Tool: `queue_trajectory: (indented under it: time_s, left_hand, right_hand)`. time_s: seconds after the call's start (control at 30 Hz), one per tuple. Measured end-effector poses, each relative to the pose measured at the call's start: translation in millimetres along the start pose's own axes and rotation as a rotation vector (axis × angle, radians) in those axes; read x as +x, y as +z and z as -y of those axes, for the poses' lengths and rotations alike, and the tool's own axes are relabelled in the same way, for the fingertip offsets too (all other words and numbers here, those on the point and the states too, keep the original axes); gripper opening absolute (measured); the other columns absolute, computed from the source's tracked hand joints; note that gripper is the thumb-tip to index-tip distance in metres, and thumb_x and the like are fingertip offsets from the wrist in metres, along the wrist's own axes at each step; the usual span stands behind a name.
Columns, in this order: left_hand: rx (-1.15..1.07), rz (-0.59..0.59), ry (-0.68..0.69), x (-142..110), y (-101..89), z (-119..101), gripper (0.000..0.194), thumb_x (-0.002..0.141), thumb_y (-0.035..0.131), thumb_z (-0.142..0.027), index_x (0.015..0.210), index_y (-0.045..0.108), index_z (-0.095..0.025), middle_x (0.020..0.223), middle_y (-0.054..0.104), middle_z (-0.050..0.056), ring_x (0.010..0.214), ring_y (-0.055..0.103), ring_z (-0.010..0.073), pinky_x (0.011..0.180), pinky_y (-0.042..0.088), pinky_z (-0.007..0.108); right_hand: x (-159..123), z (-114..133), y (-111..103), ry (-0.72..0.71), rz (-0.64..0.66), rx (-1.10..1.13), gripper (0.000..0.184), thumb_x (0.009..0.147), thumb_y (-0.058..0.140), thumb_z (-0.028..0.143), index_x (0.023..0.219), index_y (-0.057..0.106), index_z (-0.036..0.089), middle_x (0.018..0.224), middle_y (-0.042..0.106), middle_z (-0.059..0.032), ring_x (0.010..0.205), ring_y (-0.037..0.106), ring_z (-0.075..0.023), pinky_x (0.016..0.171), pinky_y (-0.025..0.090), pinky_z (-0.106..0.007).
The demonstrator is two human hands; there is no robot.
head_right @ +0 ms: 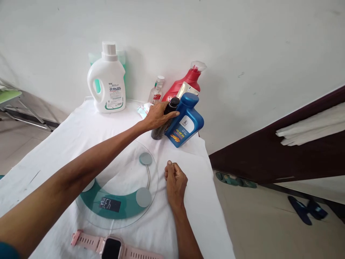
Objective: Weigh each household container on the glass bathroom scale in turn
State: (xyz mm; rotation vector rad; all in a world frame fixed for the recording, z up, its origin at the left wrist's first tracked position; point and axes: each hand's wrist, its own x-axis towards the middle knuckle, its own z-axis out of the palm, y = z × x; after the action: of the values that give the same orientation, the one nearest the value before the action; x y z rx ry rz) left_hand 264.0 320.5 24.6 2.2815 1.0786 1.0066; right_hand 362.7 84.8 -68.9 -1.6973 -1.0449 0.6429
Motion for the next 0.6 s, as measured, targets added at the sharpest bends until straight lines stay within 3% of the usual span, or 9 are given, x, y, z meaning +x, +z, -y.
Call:
queue_trajectory:
  time_s: [0.1,0.23,0.4,0.6]
  left_hand:
    - [-0.055,-0.015,-0.060,-3,1.4,-3,0.045,0.105,0.064,-0.064,0.093,0.065,-0.021,0.097,0.075,0.007,0.101,0.076,0.0273,0.083,0.054,0.044]
    - [-0.147,-0.067,-0.038,-21,-14.0,-10,0.034,0.105,0.070,-0.053,0.094,0.063,-0.022,0.098,0.074,0.008,0.093,0.071,0.0262,0.081,0.052,0.043]
    - [-0.234,-0.168,0.075,-42,-56.0,-28,0.027,0.105,0.071,-0.045,0.093,0.061,-0.023,0.095,0.073,0.008,0.088,0.065,0.0240,0.080,0.049,0.041]
    - [-0.255,-0.179,0.183,-98,-107.4,-42,0.040,0.105,0.069,-0.060,0.096,0.065,-0.021,0.094,0.071,0.006,0.088,0.065,0.0226,0.077,0.051,0.039]
  right_hand:
    - [0,-1,0,-0.003,0.000,-0.003,0.070,0.094,0.058,0.087,0.066,0.052,0.023,0.062,0.052,0.0006,0.059,0.044,-0.0137,0.057,0.037,-0.030]
    - [0,-3,1,-0.021,0.008,0.003,0.069,0.094,0.058,0.087,0.067,0.055,0.023,0.063,0.053,0.0007,0.060,0.046,-0.0139,0.059,0.038,-0.030]
    - [0,-4,1,-0.046,0.002,-0.004,0.069,0.094,0.058,0.086,0.067,0.055,0.023,0.062,0.054,0.0004,0.060,0.047,-0.0140,0.060,0.038,-0.030]
    - [1,-7,1,-0.063,0.001,-0.022,0.069,0.094,0.058,0.087,0.068,0.057,0.023,0.061,0.055,0.0008,0.059,0.048,-0.0138,0.060,0.039,-0.030]
